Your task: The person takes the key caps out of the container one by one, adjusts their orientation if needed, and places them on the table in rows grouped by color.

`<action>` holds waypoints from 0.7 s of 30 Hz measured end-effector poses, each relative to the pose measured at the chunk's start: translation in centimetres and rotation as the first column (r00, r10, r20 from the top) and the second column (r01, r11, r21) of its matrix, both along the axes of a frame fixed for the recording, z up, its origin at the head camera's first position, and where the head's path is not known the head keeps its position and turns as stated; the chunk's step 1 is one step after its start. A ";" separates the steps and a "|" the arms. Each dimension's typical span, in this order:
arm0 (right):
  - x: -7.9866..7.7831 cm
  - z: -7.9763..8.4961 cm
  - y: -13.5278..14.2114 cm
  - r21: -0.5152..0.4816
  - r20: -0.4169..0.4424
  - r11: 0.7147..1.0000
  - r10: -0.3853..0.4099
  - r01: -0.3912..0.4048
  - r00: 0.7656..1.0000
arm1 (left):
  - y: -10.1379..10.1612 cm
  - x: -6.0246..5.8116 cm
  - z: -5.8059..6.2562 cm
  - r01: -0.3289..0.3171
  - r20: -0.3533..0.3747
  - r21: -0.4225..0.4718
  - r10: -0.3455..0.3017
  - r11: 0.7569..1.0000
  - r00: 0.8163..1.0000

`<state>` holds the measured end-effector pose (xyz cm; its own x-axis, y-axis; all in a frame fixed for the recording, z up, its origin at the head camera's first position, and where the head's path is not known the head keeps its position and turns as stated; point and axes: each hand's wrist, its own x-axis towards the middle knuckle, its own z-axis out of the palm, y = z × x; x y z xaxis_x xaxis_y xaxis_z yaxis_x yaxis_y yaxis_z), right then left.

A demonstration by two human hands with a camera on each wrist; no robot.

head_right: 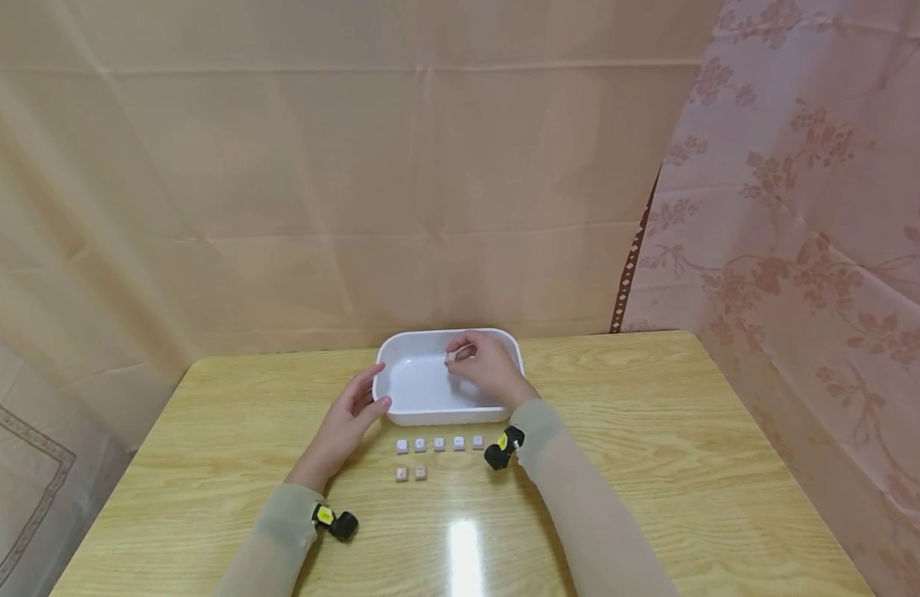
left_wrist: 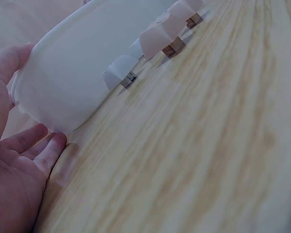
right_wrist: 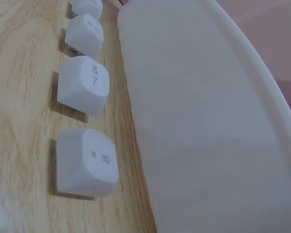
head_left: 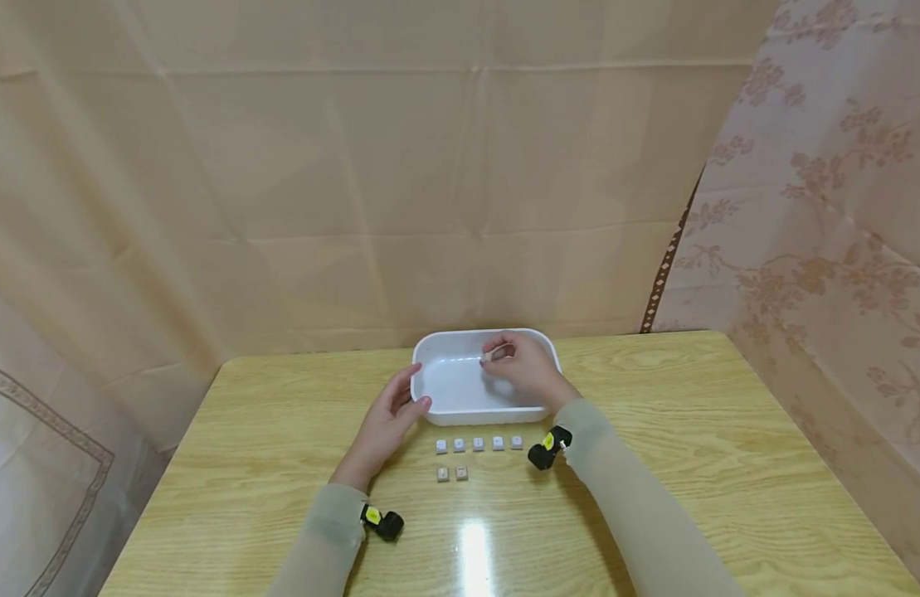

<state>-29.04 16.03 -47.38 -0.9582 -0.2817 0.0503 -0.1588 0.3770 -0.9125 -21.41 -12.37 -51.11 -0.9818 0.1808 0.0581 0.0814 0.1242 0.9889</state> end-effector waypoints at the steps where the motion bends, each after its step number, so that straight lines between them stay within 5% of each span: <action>1: 0.0 0.0 0.0 -0.005 0.002 1.000 0.003 -0.003 1.000 | 0.0 0.0 0.0 0.000 0.000 0.000 0.000 1.000 1.000; 21: -0.3 -0.4 0.1 -0.048 -0.065 0.994 0.097 -0.100 0.993 | -0.1 0.1 0.1 0.004 0.011 -0.018 -0.004 1.000 1.000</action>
<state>-29.31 16.11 -47.77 -0.9205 -0.3699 0.1255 -0.2498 0.3104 -0.9172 -21.35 -12.49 -51.01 -0.9816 0.1860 0.0436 0.0708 0.1422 0.9873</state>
